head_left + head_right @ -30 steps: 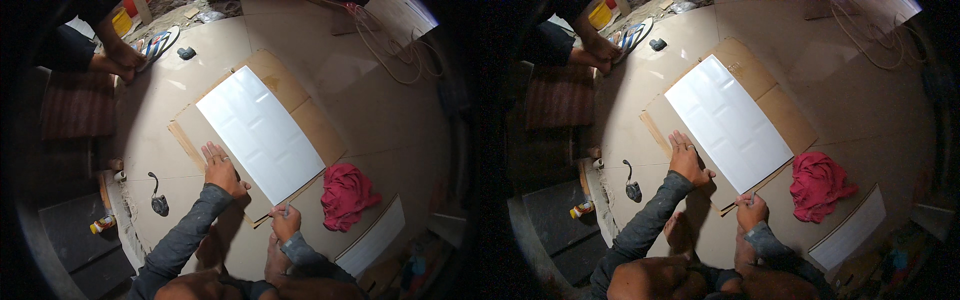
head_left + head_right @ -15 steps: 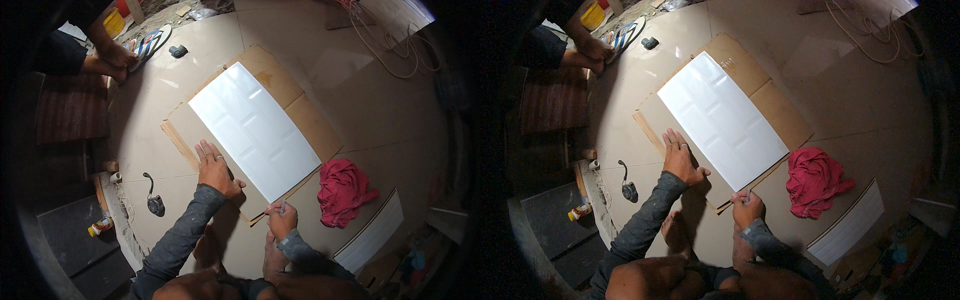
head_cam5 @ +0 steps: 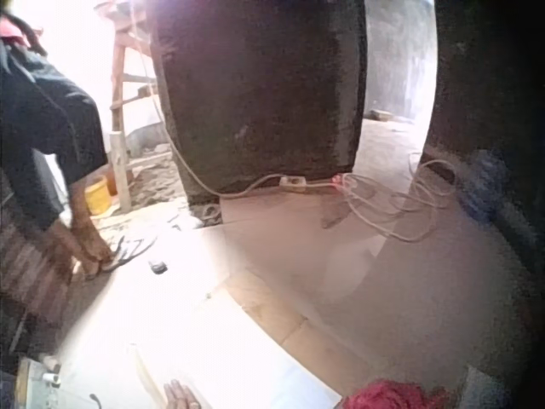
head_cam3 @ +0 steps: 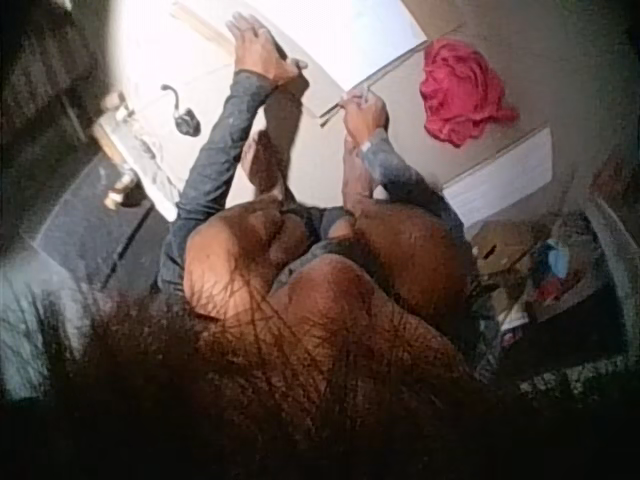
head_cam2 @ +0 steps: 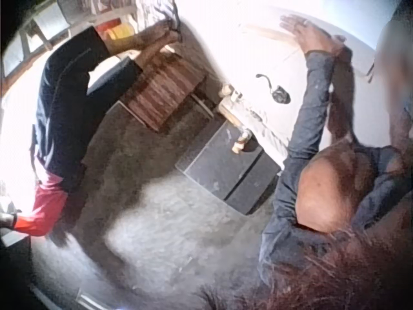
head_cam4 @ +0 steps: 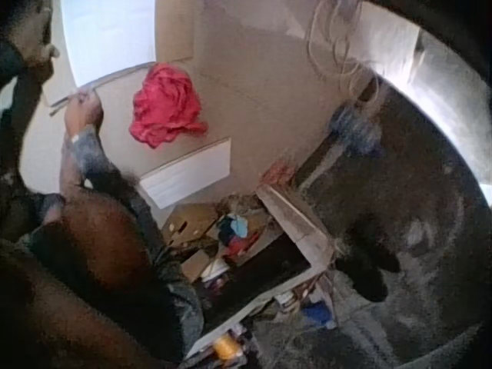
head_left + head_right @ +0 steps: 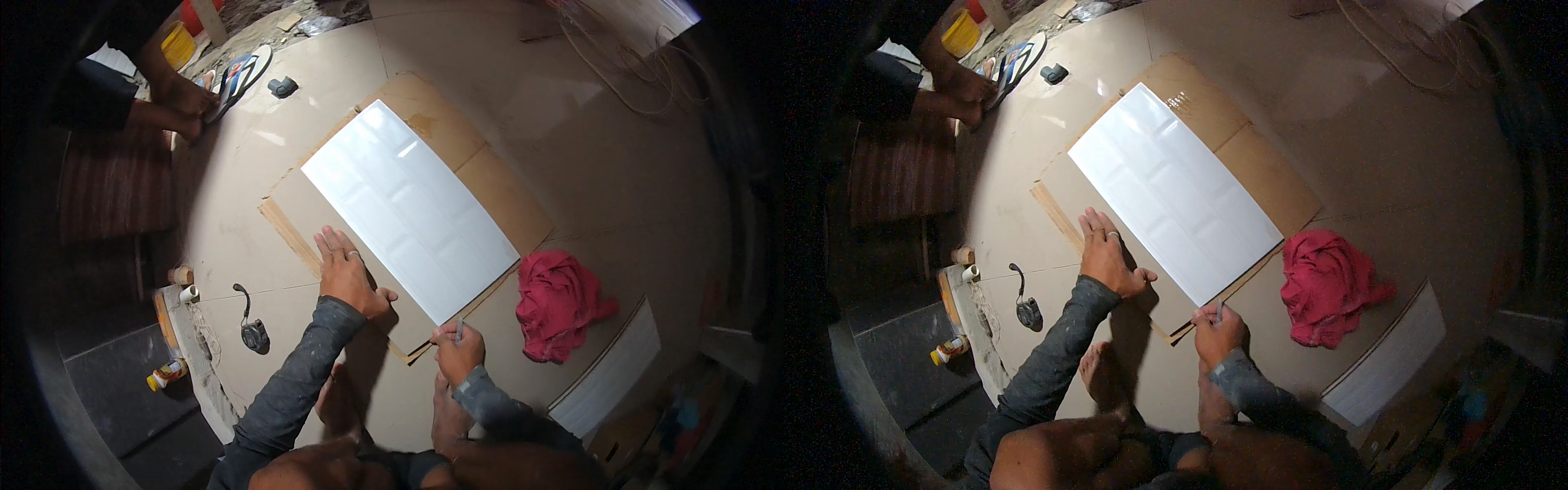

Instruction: The person measures and marks a white ceramic tile using a metal ruler and a utility knife. They wipe the tile surface with a pink cloth, then score and snap the tile along the marked line. The person repeats the measuring and marking process on the cut tile.

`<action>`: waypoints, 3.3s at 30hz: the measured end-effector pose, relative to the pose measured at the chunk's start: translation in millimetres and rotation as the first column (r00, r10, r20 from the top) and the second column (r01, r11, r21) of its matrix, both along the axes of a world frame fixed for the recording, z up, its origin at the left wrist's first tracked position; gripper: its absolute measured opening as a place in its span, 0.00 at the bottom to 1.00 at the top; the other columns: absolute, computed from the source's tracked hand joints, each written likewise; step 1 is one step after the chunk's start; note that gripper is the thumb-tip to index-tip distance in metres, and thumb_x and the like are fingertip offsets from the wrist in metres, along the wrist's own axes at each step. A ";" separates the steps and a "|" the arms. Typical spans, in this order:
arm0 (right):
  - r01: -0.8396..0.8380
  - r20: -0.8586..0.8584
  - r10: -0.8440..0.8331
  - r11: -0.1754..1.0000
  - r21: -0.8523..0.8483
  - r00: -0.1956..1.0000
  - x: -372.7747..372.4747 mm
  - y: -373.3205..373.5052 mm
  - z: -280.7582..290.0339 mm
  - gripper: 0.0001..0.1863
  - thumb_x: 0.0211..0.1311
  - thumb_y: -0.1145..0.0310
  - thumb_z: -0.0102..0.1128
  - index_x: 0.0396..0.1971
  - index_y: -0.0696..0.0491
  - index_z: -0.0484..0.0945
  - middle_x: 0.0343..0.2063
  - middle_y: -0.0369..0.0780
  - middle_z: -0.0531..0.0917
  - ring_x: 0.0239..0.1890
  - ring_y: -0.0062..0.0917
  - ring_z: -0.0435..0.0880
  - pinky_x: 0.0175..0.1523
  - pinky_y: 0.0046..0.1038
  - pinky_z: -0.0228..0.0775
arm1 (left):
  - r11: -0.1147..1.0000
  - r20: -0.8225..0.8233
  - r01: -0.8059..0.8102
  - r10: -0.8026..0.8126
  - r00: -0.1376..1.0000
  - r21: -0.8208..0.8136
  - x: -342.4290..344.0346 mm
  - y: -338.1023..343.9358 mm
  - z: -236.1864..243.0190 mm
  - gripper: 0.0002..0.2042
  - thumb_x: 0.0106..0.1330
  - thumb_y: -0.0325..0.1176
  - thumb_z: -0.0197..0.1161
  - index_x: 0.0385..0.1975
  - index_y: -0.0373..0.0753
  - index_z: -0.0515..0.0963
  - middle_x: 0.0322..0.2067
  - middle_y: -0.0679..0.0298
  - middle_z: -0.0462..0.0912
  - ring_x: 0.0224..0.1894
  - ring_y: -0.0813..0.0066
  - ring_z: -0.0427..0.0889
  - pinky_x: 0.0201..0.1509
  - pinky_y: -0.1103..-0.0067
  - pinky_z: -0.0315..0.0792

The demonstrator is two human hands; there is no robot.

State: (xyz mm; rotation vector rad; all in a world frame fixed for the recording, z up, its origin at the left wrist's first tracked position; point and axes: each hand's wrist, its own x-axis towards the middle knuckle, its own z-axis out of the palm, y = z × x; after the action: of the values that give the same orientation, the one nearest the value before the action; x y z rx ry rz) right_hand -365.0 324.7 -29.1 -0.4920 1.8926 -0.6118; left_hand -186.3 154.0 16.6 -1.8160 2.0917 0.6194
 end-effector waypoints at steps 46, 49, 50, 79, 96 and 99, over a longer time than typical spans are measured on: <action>-0.414 0.022 0.420 0.901 -0.128 0.907 -23.4 -4.2 30.7 0.26 0.56 0.64 0.75 0.53 0.51 0.74 0.24 0.34 0.71 0.26 0.25 0.71 0.35 0.32 0.70 | 0.994 0.200 0.037 -0.057 0.978 0.101 -7.9 -7.0 -7.5 0.70 0.42 0.56 0.83 0.72 0.10 0.45 0.75 0.22 0.39 0.80 0.29 0.35 0.81 0.50 0.49; -0.345 -0.125 0.323 0.899 -0.268 0.938 -24.0 -4.1 30.9 0.24 0.56 0.68 0.75 0.51 0.53 0.75 0.19 0.31 0.67 0.21 0.16 0.67 0.29 0.26 0.63 | 0.992 0.159 -0.025 0.006 0.987 0.120 -7.6 -6.9 -9.3 0.69 0.43 0.55 0.84 0.72 0.11 0.45 0.75 0.22 0.38 0.80 0.28 0.35 0.79 0.49 0.52; -0.308 -0.153 0.272 0.899 -0.313 0.950 -23.6 -4.0 30.5 0.24 0.56 0.68 0.75 0.50 0.53 0.76 0.19 0.30 0.67 0.21 0.16 0.67 0.29 0.25 0.63 | 0.993 0.163 -0.020 0.000 0.987 0.118 -6.9 -6.4 -10.3 0.69 0.43 0.55 0.83 0.72 0.11 0.45 0.75 0.22 0.38 0.80 0.28 0.35 0.79 0.49 0.52; -0.359 -0.022 0.368 0.892 -0.273 0.930 -31.7 -9.6 33.6 0.22 0.56 0.69 0.73 0.49 0.54 0.76 0.18 0.32 0.71 0.21 0.19 0.71 0.31 0.28 0.68 | 0.997 0.182 0.073 -0.075 0.980 0.021 -4.1 -3.3 -11.6 0.62 0.45 0.66 0.77 0.61 0.05 0.65 0.73 0.20 0.50 0.79 0.26 0.39 0.84 0.52 0.34; -0.465 -0.122 0.454 0.802 -0.376 0.882 -51.8 -23.4 32.8 0.15 0.65 0.71 0.58 0.48 0.60 0.73 0.34 0.51 0.82 0.36 0.43 0.83 0.44 0.42 0.76 | 0.992 0.176 -0.003 -0.019 0.984 0.124 -8.1 -8.5 -8.1 0.68 0.42 0.56 0.83 0.71 0.09 0.49 0.74 0.20 0.39 0.79 0.25 0.37 0.79 0.50 0.54; -0.599 -0.343 0.494 0.711 -0.368 0.799 -59.9 -18.4 34.3 0.11 0.68 0.74 0.56 0.47 0.62 0.76 0.38 0.52 0.81 0.40 0.46 0.82 0.47 0.42 0.75 | 0.994 0.194 0.026 -0.046 0.980 0.103 -7.7 -8.4 -10.1 0.69 0.41 0.57 0.83 0.71 0.09 0.49 0.74 0.20 0.40 0.79 0.25 0.37 0.79 0.51 0.54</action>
State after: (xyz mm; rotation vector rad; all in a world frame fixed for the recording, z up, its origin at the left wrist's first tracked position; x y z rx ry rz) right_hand -424.9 306.3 5.3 -1.4410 1.6581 -0.6112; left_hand -194.0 145.7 6.6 -1.7058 1.9254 0.5042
